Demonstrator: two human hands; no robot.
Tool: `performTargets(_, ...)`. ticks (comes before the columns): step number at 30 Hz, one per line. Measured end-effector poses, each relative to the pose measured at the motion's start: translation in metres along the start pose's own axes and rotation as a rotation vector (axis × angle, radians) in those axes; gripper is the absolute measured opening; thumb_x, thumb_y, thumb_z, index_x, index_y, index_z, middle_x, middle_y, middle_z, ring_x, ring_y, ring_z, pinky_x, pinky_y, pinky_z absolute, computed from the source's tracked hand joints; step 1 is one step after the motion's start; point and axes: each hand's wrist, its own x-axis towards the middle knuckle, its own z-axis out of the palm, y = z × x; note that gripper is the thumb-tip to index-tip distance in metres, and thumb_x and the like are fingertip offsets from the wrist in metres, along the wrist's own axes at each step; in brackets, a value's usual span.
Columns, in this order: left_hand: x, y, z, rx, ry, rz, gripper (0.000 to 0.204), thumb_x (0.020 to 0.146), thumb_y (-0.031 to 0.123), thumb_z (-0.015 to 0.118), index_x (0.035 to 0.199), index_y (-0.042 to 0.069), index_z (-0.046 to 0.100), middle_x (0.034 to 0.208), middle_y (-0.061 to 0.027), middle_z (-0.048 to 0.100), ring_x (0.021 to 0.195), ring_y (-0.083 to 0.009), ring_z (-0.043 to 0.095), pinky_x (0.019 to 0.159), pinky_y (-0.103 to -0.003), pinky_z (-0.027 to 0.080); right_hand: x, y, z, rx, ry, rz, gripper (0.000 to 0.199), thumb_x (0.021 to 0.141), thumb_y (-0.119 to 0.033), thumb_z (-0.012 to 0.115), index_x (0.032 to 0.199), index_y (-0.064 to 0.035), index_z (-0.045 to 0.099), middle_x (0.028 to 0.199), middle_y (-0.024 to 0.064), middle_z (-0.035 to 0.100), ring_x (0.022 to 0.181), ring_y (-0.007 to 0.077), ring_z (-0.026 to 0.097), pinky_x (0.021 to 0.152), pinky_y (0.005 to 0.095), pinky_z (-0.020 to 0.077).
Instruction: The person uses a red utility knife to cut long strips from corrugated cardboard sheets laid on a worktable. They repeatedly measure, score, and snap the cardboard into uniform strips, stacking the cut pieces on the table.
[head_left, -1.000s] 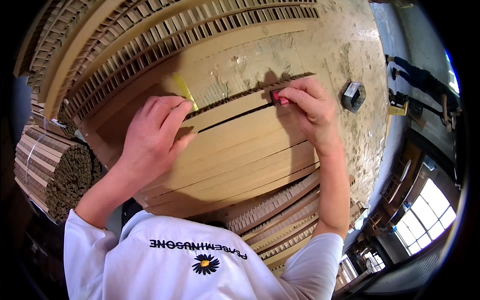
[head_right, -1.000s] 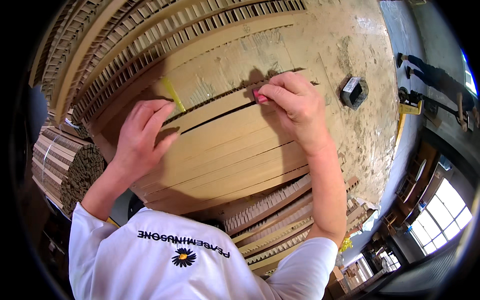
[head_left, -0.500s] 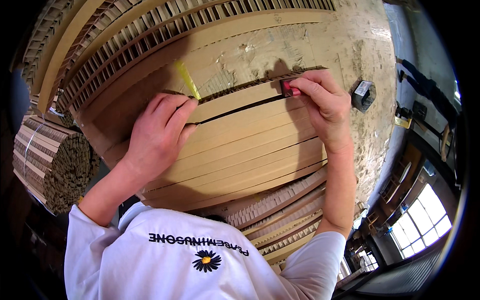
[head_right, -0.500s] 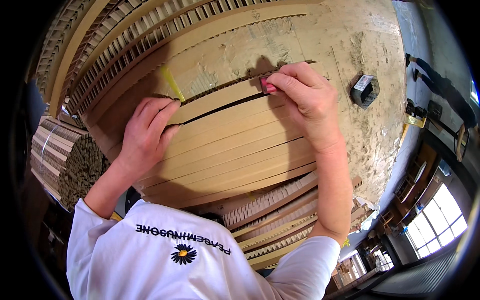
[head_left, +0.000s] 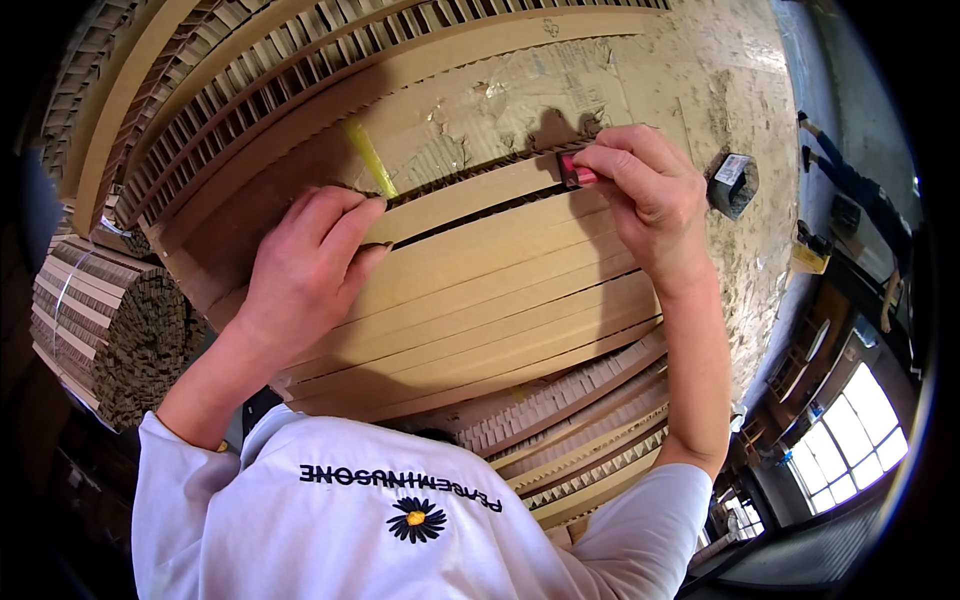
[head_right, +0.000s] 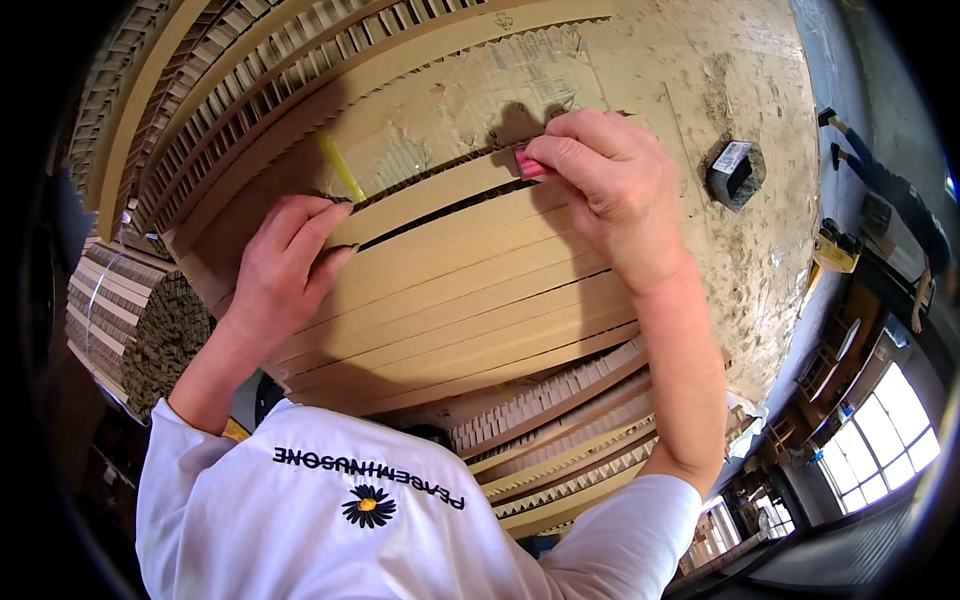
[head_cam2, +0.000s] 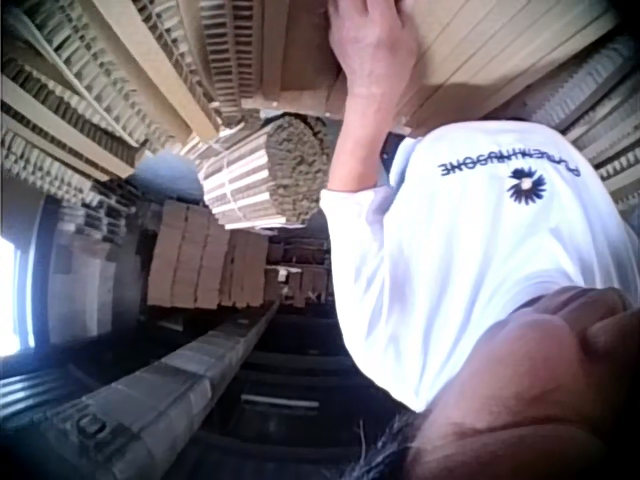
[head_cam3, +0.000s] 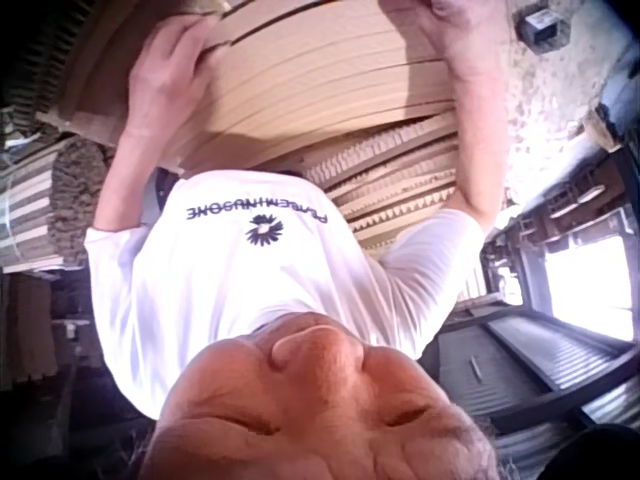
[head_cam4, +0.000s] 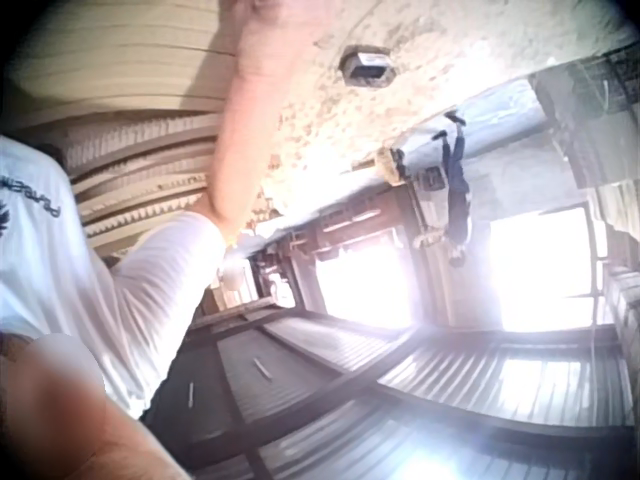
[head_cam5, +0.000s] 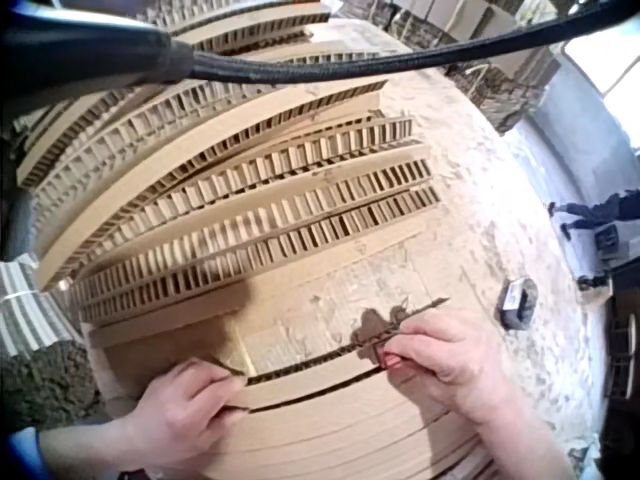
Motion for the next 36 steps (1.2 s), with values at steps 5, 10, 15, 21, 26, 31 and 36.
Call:
performTargets(5,0.004,0.004,-0.005,0.033,-0.033,0.000,0.046,0.077,0.003,0.079,0.121,0.001,0.064,0.110,-0.0144,0.063,0.096,-0.0343,0.065,0.080,-0.041,0.056,-0.001,-0.001,0.000,0.046,-0.013,0.057,0.019,0.075,-0.003,0.079,0.090,-0.0120,0.073,0.089,0.0029,0.069,0.079,0.0240,0.068,0.065,0.0336,0.0527)
performTargets(10,0.011,0.011,-0.004,0.096,-0.054,0.023,0.051,0.074,0.005,0.080,0.122,0.001,0.065,0.108,-0.0157,0.066,0.096,-0.0347,0.067,0.079,-0.042,0.058,-0.007,-0.002,0.001,0.100,0.020,0.078,0.019,0.075,-0.003,0.080,0.091,-0.0118,0.073,0.090,0.0039,0.068,0.078,0.0242,0.068,0.063,0.0334,0.0538)
performTargets(15,0.009,0.011,-0.004,0.178,-0.096,0.100,0.047,0.076,0.011,0.078,0.119,-0.001,0.064,0.101,-0.0161,0.063,0.092,-0.0353,0.065,0.076,-0.045,0.057,-0.003,-0.004,-0.006,0.002,-0.017,0.042,0.015,0.078,-0.005,0.075,0.088,-0.0161,0.070,0.088,0.0008,0.064,0.078,0.0251,0.066,0.061,0.0364,0.0518)
performTargets(21,0.011,0.007,-0.002,0.375,-0.089,0.215,0.040,0.078,0.016,0.075,0.112,-0.003,0.067,0.096,-0.0126,0.063,0.088,-0.0288,0.065,0.071,-0.040,0.058,-0.008,-0.008,-0.006,-0.020,0.009,0.038,0.016,0.079,-0.005,0.074,0.089,-0.0172,0.070,0.090,-0.0023,0.065,0.082,0.0234,0.067,0.062,0.0359,0.0526)
performTargets(26,0.012,0.011,-0.012,0.478,-0.143,0.197,0.042,0.081,0.022,0.072,0.117,0.000,0.066,0.100,-0.0112,0.063,0.090,-0.0263,0.066,0.070,-0.038,0.059,-0.002,-0.010,-0.015,0.183,0.121,0.060,0.020,0.078,0.002,0.075,0.088,-0.0146,0.072,0.089,0.0007,0.069,0.084,0.0217,0.068,0.068,0.0329,0.0557)
performTargets(31,0.054,0.039,-0.115,0.466,0.125,0.230,0.035,0.078,-0.001,0.070,0.113,0.004,0.066,0.094,-0.0113,0.065,0.091,-0.0288,0.065,0.072,-0.037,0.057,-0.033,-0.028,-0.053,0.432,0.495,0.357,0.020,0.083,0.012,0.072,0.098,-0.0014,0.074,0.097,0.0073,0.067,0.089,0.0190,0.065,0.077,0.0286,0.0526)
performTargets(36,0.081,0.057,-0.144,0.489,0.459,0.259,0.038,0.079,-0.005,0.074,0.116,0.003,0.066,0.106,-0.0152,0.067,0.100,-0.0333,0.067,0.087,-0.040,0.056,-0.072,-0.028,-0.016,0.503,0.313,0.410,0.019,0.086,0.009,0.072,0.100,-0.0037,0.074,0.097,0.0063,0.066,0.088,0.0193,0.064,0.077,0.0295,0.0526)
